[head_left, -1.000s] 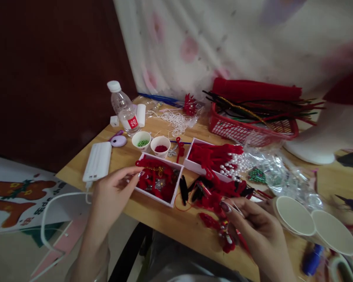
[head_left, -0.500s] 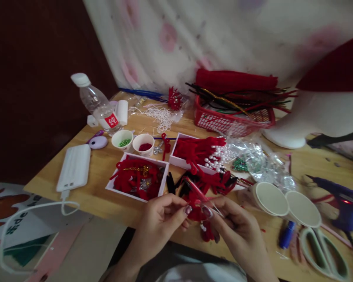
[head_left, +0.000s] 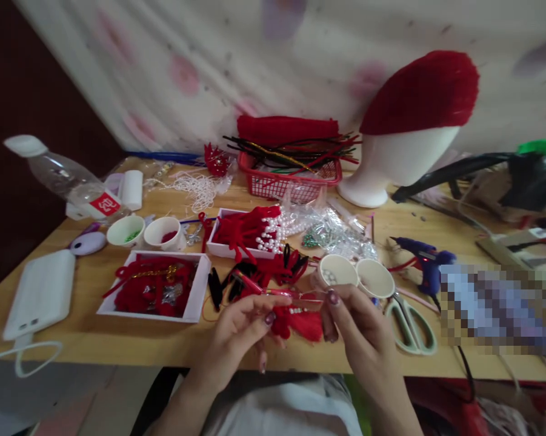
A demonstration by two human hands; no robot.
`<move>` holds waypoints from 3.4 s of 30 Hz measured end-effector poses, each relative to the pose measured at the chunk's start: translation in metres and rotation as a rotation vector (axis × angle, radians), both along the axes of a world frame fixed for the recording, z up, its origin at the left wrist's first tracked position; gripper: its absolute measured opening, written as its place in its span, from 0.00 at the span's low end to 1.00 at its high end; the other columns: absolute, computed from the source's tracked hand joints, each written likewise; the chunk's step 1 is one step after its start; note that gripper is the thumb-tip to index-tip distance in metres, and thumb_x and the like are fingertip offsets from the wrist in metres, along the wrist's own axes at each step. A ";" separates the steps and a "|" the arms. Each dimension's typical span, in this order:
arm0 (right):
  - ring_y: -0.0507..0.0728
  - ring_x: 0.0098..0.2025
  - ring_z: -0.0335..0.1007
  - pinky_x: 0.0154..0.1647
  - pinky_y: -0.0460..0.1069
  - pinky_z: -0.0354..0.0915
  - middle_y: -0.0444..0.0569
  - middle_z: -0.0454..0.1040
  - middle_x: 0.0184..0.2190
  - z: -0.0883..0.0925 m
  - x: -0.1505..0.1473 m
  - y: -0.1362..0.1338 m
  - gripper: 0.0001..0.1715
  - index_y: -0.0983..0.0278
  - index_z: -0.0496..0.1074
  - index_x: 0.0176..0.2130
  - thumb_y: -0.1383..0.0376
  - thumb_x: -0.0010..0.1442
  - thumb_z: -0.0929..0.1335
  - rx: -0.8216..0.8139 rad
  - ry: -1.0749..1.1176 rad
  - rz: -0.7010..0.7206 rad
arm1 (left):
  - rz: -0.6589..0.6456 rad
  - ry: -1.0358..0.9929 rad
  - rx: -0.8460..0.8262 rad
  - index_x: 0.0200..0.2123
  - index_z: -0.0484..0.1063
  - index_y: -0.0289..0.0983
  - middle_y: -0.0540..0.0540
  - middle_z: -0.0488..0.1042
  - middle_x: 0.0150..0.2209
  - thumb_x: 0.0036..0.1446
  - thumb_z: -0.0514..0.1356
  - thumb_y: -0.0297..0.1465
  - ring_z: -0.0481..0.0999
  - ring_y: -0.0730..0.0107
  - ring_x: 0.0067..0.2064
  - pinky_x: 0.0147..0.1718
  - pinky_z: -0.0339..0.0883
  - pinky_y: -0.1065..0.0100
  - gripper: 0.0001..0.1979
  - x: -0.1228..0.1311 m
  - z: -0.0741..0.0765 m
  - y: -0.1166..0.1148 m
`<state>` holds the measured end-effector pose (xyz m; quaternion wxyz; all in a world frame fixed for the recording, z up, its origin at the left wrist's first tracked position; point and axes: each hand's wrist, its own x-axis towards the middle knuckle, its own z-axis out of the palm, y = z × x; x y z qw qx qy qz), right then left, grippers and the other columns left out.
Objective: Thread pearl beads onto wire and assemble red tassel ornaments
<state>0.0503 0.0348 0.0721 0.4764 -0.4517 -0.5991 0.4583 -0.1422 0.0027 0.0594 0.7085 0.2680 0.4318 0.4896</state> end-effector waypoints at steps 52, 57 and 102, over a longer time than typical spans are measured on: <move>0.61 0.37 0.77 0.36 0.51 0.72 0.53 0.78 0.38 -0.020 0.044 -0.052 0.16 0.61 0.66 0.47 0.64 0.59 0.70 0.418 -0.737 -0.122 | 0.182 0.418 0.130 0.23 0.70 0.38 0.53 0.74 0.18 0.50 0.65 0.35 0.72 0.72 0.19 0.22 0.70 0.71 0.10 0.054 0.005 0.012; 0.61 0.37 0.77 0.35 0.51 0.73 0.54 0.78 0.38 -0.024 0.048 -0.049 0.13 0.61 0.66 0.47 0.67 0.61 0.66 0.485 -0.750 -0.148 | 0.150 0.399 0.150 0.25 0.70 0.39 0.53 0.75 0.19 0.52 0.66 0.36 0.74 0.70 0.21 0.24 0.71 0.70 0.10 0.057 0.009 0.010; 0.52 0.18 0.62 0.22 0.45 0.52 0.39 0.66 0.18 -0.025 0.033 -0.022 0.08 0.60 0.63 0.31 0.67 0.63 0.64 0.562 -0.822 -0.003 | 0.229 0.348 0.108 0.23 0.69 0.37 0.53 0.73 0.19 0.52 0.68 0.38 0.72 0.74 0.20 0.22 0.67 0.74 0.14 0.012 -0.010 -0.003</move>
